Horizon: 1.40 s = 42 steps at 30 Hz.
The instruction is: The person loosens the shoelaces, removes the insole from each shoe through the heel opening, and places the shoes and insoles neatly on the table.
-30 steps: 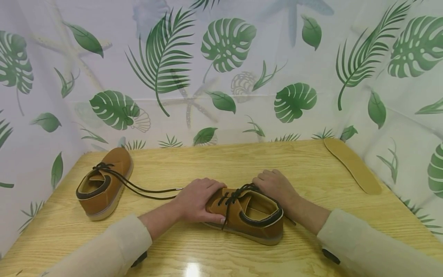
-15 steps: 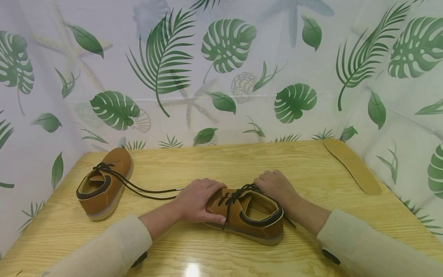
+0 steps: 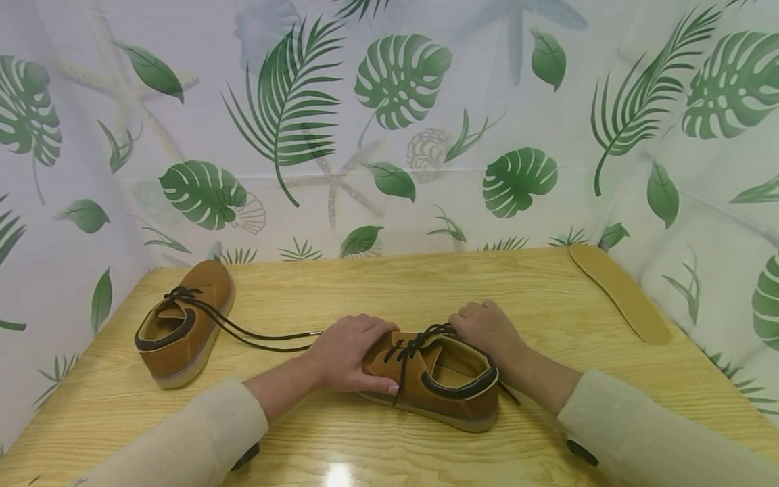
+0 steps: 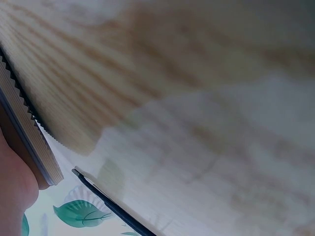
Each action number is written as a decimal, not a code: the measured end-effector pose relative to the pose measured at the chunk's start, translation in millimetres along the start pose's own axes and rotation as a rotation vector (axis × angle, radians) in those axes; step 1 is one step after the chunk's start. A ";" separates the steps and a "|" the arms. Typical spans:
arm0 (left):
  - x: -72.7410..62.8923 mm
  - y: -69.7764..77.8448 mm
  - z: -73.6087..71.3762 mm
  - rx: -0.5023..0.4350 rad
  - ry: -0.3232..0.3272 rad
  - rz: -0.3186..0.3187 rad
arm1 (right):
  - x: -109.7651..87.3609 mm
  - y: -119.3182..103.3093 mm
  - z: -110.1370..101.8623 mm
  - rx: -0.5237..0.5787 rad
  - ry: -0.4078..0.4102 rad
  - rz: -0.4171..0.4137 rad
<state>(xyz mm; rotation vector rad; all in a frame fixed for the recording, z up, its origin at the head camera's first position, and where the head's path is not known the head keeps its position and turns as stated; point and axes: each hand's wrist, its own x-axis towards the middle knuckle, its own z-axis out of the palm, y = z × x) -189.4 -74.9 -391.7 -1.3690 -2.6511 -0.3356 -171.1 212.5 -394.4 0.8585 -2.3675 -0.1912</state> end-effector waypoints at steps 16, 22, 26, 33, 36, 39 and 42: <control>0.8 0.9 0.3 -0.006 -0.018 -0.017 | 1.7 -1.0 -2.2 -0.037 -0.134 0.061; 0.5 1.3 0.5 -0.007 -0.027 -0.016 | 4.0 1.2 3.2 0.143 0.036 -0.004; 0.7 1.5 0.2 -0.006 -0.026 -0.016 | 5.4 1.9 7.0 0.256 0.144 -0.056; 0.5 2.0 -1.0 -0.011 -0.027 -0.018 | 3.7 1.3 7.6 0.228 0.105 -0.047; 0.3 1.8 -1.0 -0.006 -0.029 -0.020 | 3.2 1.7 8.3 0.215 0.099 -0.062; 0.0 1.4 -0.7 -0.006 -0.030 -0.022 | 2.5 2.2 9.6 0.198 0.088 -0.074; -0.2 0.8 -0.2 -0.009 -0.029 -0.019 | 2.0 2.9 10.3 0.185 0.076 -0.085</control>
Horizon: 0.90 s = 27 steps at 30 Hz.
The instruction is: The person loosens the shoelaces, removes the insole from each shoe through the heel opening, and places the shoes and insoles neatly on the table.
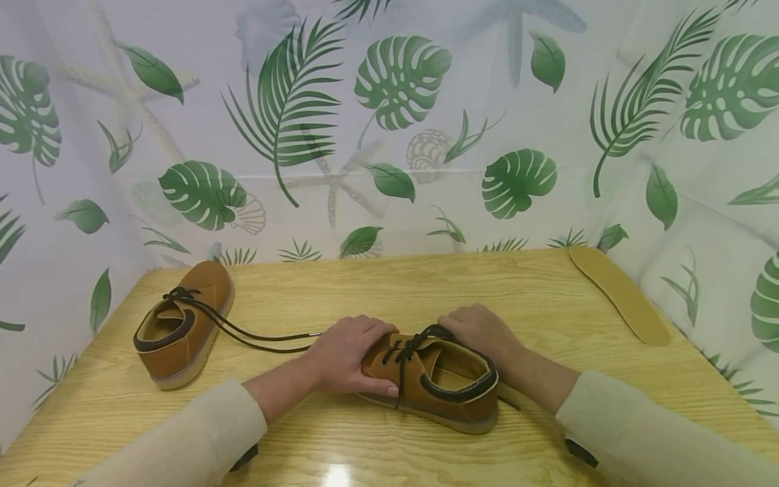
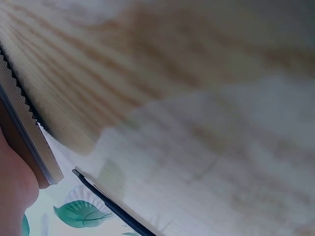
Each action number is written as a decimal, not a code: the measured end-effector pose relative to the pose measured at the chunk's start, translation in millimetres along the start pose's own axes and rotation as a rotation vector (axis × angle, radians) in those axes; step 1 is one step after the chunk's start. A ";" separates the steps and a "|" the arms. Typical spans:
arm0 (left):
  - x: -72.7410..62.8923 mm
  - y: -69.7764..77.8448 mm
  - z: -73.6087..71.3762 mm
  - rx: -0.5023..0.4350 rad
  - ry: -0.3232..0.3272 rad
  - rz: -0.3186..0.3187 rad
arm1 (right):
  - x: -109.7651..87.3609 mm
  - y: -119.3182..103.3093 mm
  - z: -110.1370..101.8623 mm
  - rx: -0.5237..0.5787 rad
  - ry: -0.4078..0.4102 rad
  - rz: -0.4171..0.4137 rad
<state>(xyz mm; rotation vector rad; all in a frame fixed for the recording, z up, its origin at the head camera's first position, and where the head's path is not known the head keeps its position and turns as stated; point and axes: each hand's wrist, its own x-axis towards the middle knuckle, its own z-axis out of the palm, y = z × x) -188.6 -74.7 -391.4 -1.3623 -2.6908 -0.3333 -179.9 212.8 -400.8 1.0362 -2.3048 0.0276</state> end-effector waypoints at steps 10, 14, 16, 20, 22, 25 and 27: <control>-0.3 -0.7 0.4 0.002 0.008 0.008 | -0.3 1.0 -1.7 -0.050 -0.023 -0.026; -0.4 -0.4 0.4 -0.002 0.005 0.005 | -0.6 0.7 -2.8 -0.075 -0.053 -0.021; -0.5 -0.2 0.5 -0.003 0.004 0.004 | -0.7 0.7 -3.1 -0.085 -0.066 -0.018; -0.6 0.6 -0.2 -0.006 0.005 0.005 | -0.7 0.9 -3.1 -0.089 -0.080 -0.005; -0.6 1.0 -0.7 -0.004 0.006 0.006 | -0.5 0.9 -3.3 -0.085 -0.082 -0.003; -0.3 1.5 -1.2 -0.002 0.008 0.008 | -0.6 0.8 -3.6 -0.087 -0.075 -0.007; -0.1 1.6 -1.3 -0.002 0.009 0.009 | -0.8 0.6 -4.0 -0.092 -0.070 -0.011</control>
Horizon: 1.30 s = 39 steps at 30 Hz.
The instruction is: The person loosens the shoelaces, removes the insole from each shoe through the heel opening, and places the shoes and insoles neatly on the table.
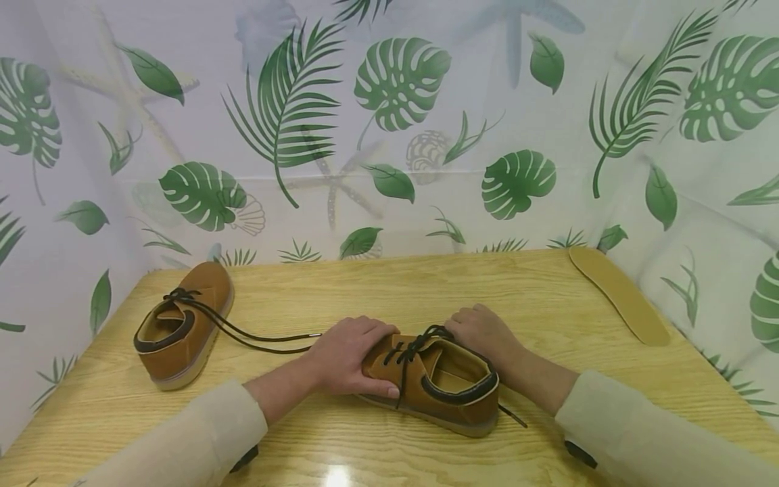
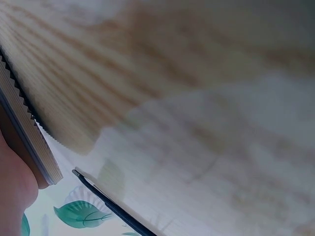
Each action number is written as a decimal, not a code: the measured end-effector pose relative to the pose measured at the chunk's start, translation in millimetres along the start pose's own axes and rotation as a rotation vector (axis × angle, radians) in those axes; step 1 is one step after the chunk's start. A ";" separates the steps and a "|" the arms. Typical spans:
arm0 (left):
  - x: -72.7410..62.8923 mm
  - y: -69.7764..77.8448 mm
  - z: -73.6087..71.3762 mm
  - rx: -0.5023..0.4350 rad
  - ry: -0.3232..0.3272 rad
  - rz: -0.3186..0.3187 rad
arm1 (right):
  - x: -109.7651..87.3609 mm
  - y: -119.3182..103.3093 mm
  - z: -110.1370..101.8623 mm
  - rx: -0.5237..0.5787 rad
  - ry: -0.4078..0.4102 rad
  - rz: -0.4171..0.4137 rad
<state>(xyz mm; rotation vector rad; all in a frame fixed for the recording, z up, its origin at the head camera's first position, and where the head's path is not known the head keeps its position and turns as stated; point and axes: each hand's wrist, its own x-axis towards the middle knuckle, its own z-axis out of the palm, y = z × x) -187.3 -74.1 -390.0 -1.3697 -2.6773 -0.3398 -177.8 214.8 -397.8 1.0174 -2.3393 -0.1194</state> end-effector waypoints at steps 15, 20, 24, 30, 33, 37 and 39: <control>0.1 -1.1 1.7 -0.010 -0.005 -0.005 | 0.7 -5.8 -6.3 -0.071 -0.117 0.066; -0.2 -1.3 3.1 -0.005 0.004 0.001 | 0.9 -6.5 -6.7 -0.103 -0.150 0.073; 0.4 -1.2 2.9 0.002 0.002 -0.004 | 1.8 -7.6 -9.2 -0.115 -0.192 0.096; 1.2 -0.6 2.1 0.008 -0.005 -0.008 | 3.2 -9.6 -10.4 -0.101 -0.242 0.152; 1.3 -0.5 2.1 0.006 -0.005 -0.007 | 2.9 -9.8 -9.5 -0.100 -0.241 0.166; 1.4 -0.7 2.6 0.011 -0.003 -0.005 | 2.6 -10.0 -8.9 -0.110 -0.220 0.164; 1.4 -0.9 2.9 0.012 0.000 -0.004 | 3.0 -10.2 -8.8 -0.120 -0.219 0.159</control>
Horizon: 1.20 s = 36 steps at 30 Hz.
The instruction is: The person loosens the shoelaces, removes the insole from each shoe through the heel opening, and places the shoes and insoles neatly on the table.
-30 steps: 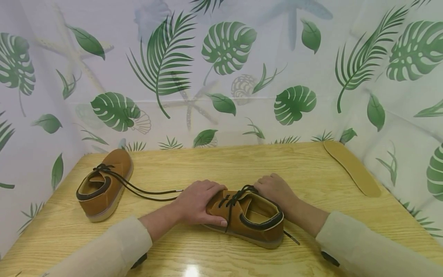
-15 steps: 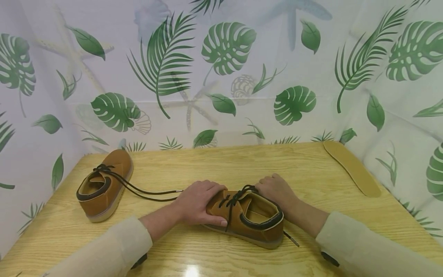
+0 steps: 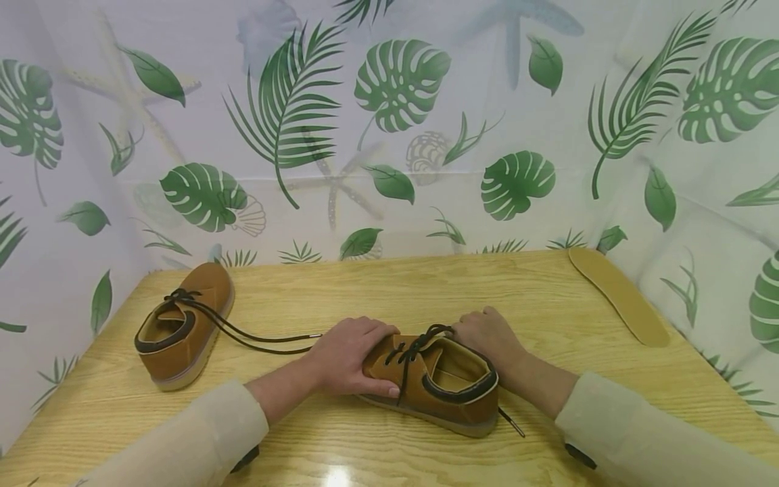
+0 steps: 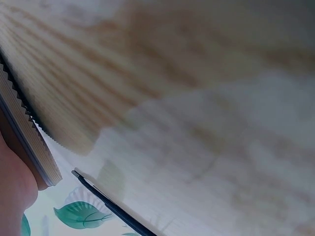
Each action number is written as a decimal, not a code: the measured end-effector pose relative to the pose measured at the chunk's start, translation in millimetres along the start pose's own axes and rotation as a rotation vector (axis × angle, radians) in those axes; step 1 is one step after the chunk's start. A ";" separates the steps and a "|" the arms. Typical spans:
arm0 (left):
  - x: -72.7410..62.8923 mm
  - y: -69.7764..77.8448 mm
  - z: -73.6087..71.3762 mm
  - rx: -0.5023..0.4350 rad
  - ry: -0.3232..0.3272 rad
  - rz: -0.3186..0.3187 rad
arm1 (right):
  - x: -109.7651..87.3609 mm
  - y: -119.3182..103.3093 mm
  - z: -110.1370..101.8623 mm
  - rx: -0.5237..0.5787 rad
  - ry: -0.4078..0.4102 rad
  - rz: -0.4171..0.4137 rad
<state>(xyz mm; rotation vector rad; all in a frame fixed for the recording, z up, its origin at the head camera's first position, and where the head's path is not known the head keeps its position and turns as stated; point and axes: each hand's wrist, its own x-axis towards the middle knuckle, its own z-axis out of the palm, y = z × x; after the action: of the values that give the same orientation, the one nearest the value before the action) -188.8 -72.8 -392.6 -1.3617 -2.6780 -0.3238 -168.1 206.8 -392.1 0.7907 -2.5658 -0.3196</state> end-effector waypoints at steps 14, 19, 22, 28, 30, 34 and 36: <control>1.0 1.1 -0.1 0.008 0.025 0.014 | 2.0 2.4 -6.3 0.072 -0.251 0.149; 3.4 3.0 0.3 0.013 0.021 0.011 | 1.7 4.0 -6.0 0.102 -0.336 0.203; 3.9 3.2 0.1 0.014 0.013 0.003 | 1.7 3.5 -4.9 0.123 -0.351 0.220; 3.5 3.8 -1.7 0.016 0.015 0.005 | 0.7 5.6 -2.8 0.152 -0.289 0.263; 3.3 3.8 -1.6 0.011 0.016 0.006 | 0.4 6.9 -1.8 0.162 -0.245 0.264; 2.2 3.2 -0.2 0.007 0.019 0.005 | 0.7 10.5 -0.5 0.193 -0.143 0.248; 1.3 3.0 0.7 0.006 0.020 0.006 | 0.6 12.6 -0.9 0.213 -0.096 0.231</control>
<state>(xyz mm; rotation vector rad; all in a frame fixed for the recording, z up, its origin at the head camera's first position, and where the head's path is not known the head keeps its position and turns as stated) -187.2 -69.9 -392.7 -1.3578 -2.6560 -0.3263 -174.2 216.6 -386.9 0.5521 -2.7804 -0.0130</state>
